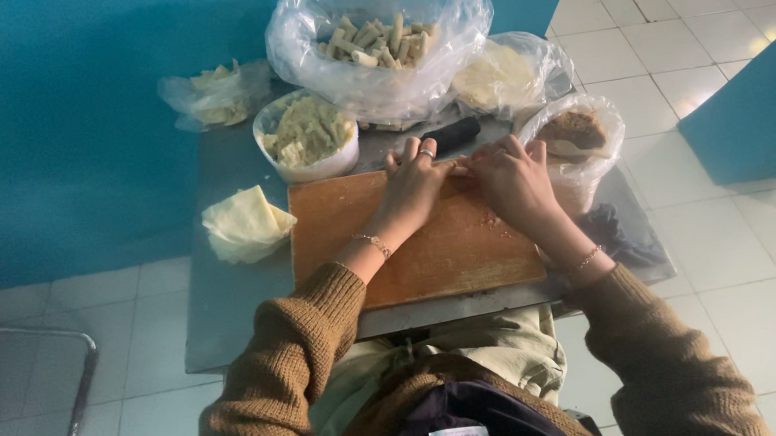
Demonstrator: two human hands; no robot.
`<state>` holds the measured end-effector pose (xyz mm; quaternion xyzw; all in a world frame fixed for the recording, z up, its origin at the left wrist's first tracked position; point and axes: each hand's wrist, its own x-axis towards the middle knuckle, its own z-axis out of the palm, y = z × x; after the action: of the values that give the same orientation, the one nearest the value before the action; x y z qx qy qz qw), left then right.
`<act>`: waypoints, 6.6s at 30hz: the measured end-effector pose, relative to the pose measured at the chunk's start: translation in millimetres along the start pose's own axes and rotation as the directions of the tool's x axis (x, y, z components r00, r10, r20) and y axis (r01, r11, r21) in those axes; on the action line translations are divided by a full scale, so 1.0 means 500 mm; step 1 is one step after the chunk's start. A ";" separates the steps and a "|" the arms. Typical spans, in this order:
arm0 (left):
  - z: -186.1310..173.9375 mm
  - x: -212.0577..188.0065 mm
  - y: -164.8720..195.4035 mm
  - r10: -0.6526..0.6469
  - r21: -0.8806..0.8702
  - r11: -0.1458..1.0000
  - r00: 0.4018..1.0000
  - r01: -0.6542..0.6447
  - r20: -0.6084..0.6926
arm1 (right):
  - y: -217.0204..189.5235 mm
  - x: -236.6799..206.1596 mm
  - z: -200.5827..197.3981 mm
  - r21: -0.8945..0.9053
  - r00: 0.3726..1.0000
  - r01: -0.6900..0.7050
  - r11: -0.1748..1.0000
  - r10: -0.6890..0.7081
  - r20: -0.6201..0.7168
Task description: The person sits at a stainless steel table and folds triangular pieces of thin dough around a brown filling, pressing the edges closed by hand and placing the finished pastries into a plastic bag. They also spoon filling onto the dough wrappers and arrange the cut dough triangles on a cutting board.
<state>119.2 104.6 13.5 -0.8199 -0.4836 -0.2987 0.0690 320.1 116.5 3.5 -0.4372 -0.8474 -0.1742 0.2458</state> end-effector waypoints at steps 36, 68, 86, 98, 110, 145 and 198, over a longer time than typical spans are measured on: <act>-0.318 -0.263 -0.186 -0.490 -0.117 0.868 0.795 0.483 -0.357 | -0.164 0.182 -0.147 0.555 0.976 0.086 0.827 0.042 -0.214; -0.186 -0.296 0.100 -0.599 -0.934 0.064 0.762 0.352 0.246 | -0.255 -0.064 -0.177 0.936 0.905 -0.341 -0.089 0.240 0.352; -0.151 -0.350 0.075 -0.667 -0.946 -0.298 0.681 0.127 0.301 | -0.176 -0.090 -0.125 0.518 0.782 -0.244 -0.820 0.150 0.605; -0.099 -0.364 0.053 -0.733 -0.956 -0.268 0.619 0.118 0.282 | -0.026 -0.119 -0.152 0.302 1.000 0.005 0.953 -0.007 0.005; -0.085 -0.342 0.061 -0.693 -0.961 -0.245 0.669 0.129 0.267 | -0.089 -0.180 -0.202 0.173 1.000 0.001 0.985 -0.004 0.018; -0.185 -0.311 0.120 -0.538 -0.895 0.182 0.803 0.406 0.255 | -0.247 -0.072 -0.203 0.827 0.989 -0.127 0.547 0.131 0.065; -0.157 -0.297 0.154 -0.577 -0.972 0.104 0.809 0.210 0.113 | -0.310 -0.117 -0.154 0.725 0.952 -0.130 0.677 0.290 -0.100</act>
<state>98.0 -78.8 8.2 -0.4631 -0.3803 -0.6551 -0.4601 241.5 -47.4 20.7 -0.3828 -0.7621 0.1510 0.4999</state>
